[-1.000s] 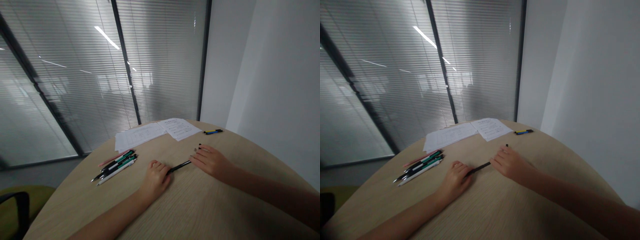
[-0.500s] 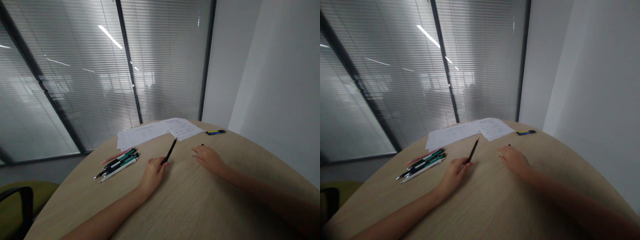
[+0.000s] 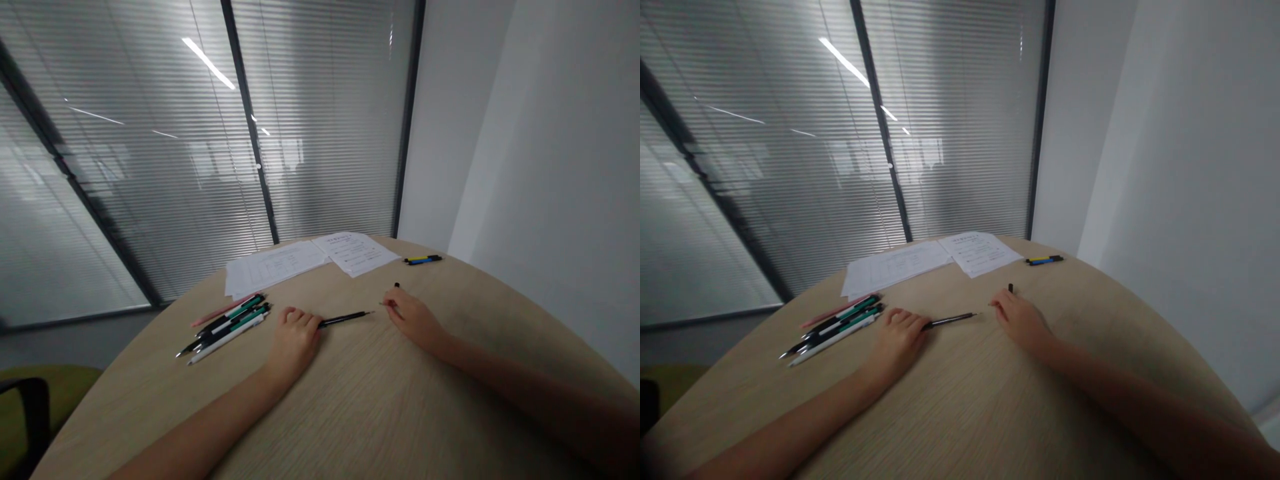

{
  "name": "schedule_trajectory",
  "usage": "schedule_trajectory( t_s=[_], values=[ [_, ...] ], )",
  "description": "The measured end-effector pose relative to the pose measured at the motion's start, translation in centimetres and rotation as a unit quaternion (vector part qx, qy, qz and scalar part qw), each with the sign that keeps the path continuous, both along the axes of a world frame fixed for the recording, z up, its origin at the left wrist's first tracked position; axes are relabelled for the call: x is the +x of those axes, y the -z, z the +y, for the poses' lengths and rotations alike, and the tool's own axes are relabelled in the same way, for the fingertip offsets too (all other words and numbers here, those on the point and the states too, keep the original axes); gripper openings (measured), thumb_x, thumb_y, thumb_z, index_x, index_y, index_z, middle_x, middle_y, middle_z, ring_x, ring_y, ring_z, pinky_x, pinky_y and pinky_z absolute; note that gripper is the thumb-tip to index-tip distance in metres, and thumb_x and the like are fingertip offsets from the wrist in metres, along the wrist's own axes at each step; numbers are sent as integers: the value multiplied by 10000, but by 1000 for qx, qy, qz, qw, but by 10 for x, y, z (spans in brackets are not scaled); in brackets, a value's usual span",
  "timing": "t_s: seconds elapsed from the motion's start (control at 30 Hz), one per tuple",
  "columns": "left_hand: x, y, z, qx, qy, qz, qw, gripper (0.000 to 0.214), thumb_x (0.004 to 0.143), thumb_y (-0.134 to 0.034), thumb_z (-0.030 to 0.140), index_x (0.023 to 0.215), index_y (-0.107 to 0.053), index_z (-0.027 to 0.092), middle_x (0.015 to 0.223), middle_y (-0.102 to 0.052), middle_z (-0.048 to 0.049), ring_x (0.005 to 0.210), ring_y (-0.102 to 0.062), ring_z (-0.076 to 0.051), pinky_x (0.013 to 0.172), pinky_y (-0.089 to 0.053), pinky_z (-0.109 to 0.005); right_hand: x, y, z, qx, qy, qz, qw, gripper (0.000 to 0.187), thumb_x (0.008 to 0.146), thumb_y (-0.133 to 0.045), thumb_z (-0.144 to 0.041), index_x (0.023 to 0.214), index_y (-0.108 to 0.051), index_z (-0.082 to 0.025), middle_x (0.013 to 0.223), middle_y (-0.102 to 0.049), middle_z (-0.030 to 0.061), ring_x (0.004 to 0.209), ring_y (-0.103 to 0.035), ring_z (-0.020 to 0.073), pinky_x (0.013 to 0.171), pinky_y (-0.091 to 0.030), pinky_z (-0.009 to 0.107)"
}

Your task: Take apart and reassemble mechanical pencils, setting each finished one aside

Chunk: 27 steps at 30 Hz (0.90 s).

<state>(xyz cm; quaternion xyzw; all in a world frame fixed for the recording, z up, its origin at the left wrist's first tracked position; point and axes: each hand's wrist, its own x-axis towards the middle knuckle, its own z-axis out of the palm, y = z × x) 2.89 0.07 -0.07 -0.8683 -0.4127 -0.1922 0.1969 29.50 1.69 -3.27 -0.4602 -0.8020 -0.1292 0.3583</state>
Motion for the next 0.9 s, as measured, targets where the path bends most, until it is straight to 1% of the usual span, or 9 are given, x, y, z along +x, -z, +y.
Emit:
schedule_trajectory(
  t_s=[0.13,0.43,0.67,0.9],
  values=[
    [-5,-2,5,24,-16,20,999,158,772,-482,94,831,-610,164,747,-670,-67,734,-577,-232,762,-381,-424,-1,0,-2,8,-37,-5,999,131,758,-425,-79,804,-483,-187,752,-580,34,700,-574,155,645,-470,279],
    [-5,1,7,52,-6,32,998,174,793,-461,109,833,-610,190,745,-670,-49,729,-580,-218,762,-384,-409,-7,-5,-4,18,-87,-23,996,147,779,-415,-74,825,-494,-189,773,-589,38,737,-583,153,675,-487,285],
    [-5,0,6,47,6,32,998,146,792,-493,115,839,-614,182,735,-663,-49,722,-581,-221,751,-392,-406,-8,-6,-6,36,-101,-32,994,156,819,-384,-103,860,-520,-169,769,-604,51,727,-592,158,660,-500,291],
    [-4,-2,6,49,26,30,998,140,792,-493,99,830,-606,174,701,-654,-47,698,-577,-215,741,-388,-399,-8,-6,-7,46,-126,-36,990,185,852,-374,-130,907,-548,-164,824,-634,65,795,-608,157,722,-507,299]
  ],
)
